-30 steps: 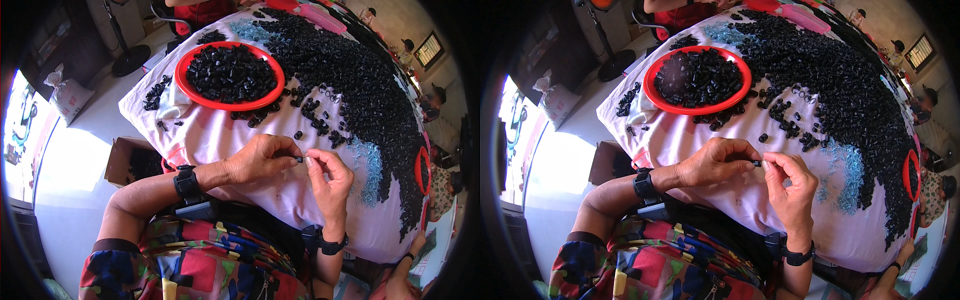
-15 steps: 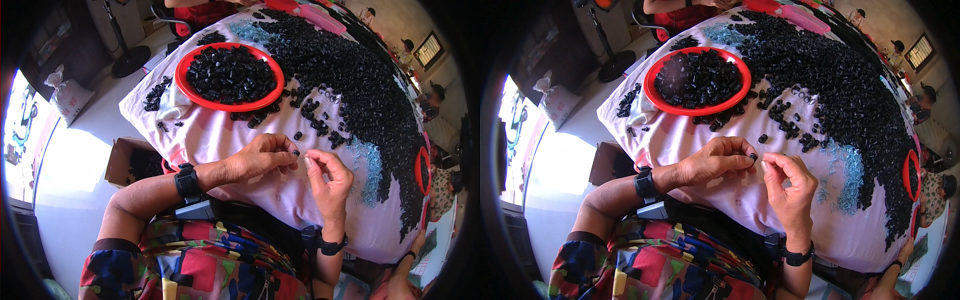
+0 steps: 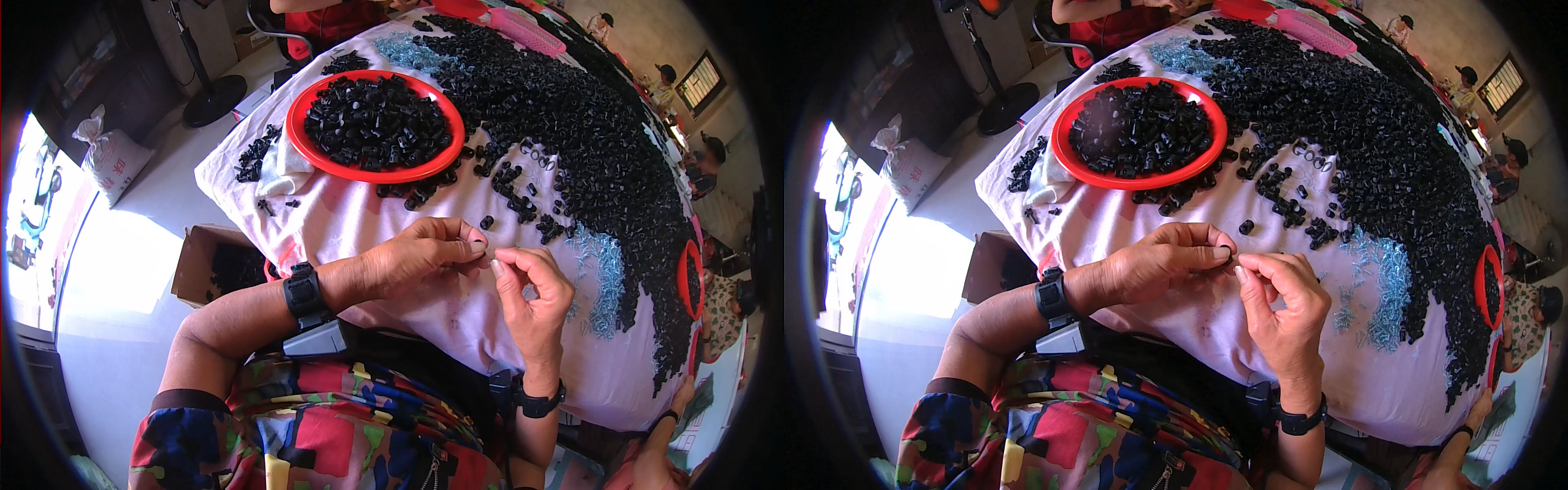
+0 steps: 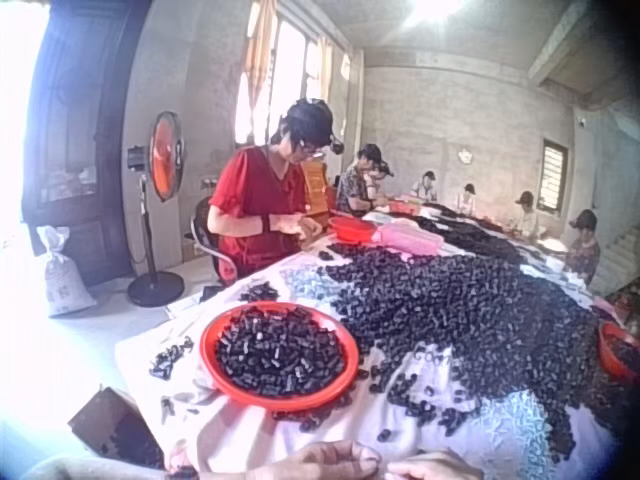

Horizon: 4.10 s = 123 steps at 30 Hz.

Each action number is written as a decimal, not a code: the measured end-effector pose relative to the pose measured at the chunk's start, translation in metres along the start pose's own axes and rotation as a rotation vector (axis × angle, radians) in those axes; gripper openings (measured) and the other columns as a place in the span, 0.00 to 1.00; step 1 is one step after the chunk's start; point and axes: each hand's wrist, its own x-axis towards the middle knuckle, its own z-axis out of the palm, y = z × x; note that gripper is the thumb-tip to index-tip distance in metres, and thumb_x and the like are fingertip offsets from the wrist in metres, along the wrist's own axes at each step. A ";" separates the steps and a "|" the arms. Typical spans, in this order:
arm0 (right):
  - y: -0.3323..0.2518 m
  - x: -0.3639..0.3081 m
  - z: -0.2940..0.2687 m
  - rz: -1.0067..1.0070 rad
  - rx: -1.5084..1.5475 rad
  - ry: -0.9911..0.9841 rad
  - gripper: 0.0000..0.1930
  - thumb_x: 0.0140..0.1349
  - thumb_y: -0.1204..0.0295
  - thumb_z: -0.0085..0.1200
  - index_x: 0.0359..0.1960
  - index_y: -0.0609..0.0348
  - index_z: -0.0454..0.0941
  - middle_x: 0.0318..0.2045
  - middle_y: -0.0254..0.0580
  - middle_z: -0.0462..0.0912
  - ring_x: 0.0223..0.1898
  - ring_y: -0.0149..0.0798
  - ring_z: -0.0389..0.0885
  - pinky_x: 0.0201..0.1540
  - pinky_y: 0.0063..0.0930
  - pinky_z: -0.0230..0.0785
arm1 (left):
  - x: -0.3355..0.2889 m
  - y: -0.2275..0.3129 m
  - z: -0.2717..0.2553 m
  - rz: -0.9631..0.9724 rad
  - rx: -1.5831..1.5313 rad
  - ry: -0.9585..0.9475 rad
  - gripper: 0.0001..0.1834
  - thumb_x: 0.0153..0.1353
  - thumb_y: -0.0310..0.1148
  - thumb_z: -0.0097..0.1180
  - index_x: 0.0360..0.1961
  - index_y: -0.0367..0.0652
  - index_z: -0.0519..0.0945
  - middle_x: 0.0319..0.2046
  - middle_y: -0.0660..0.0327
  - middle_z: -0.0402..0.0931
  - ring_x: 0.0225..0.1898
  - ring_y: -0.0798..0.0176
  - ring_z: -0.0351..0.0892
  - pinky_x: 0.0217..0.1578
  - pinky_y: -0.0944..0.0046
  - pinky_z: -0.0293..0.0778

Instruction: Sorting and inspecting small black plastic shoe components such as eyelets or buckles on a table.

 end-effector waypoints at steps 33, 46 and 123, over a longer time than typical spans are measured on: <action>0.000 0.001 0.006 -0.178 -0.143 -0.031 0.12 0.59 0.83 0.62 0.44 0.62 0.86 0.41 0.44 0.87 0.41 0.45 0.85 0.44 0.35 0.78 | 0.003 -0.010 -0.002 -0.069 -0.321 -0.082 0.10 0.74 0.35 0.57 0.49 0.40 0.81 0.39 0.68 0.82 0.38 0.74 0.78 0.36 0.73 0.73; 0.002 0.005 -0.005 -0.040 -0.187 -0.024 0.12 0.63 0.80 0.60 0.47 0.63 0.86 0.43 0.44 0.87 0.39 0.41 0.83 0.33 0.27 0.76 | 0.002 -0.002 -0.009 -0.143 -0.467 -0.147 0.10 0.76 0.34 0.53 0.49 0.40 0.80 0.43 0.62 0.83 0.39 0.72 0.80 0.37 0.73 0.75; 0.030 0.024 -0.020 0.302 -0.209 -0.232 0.07 0.63 0.73 0.63 0.40 0.63 0.86 0.30 0.44 0.85 0.27 0.36 0.81 0.30 0.30 0.72 | 0.003 -0.006 -0.018 -0.047 -0.286 -0.117 0.12 0.75 0.33 0.55 0.54 0.39 0.79 0.42 0.61 0.84 0.39 0.71 0.81 0.38 0.72 0.75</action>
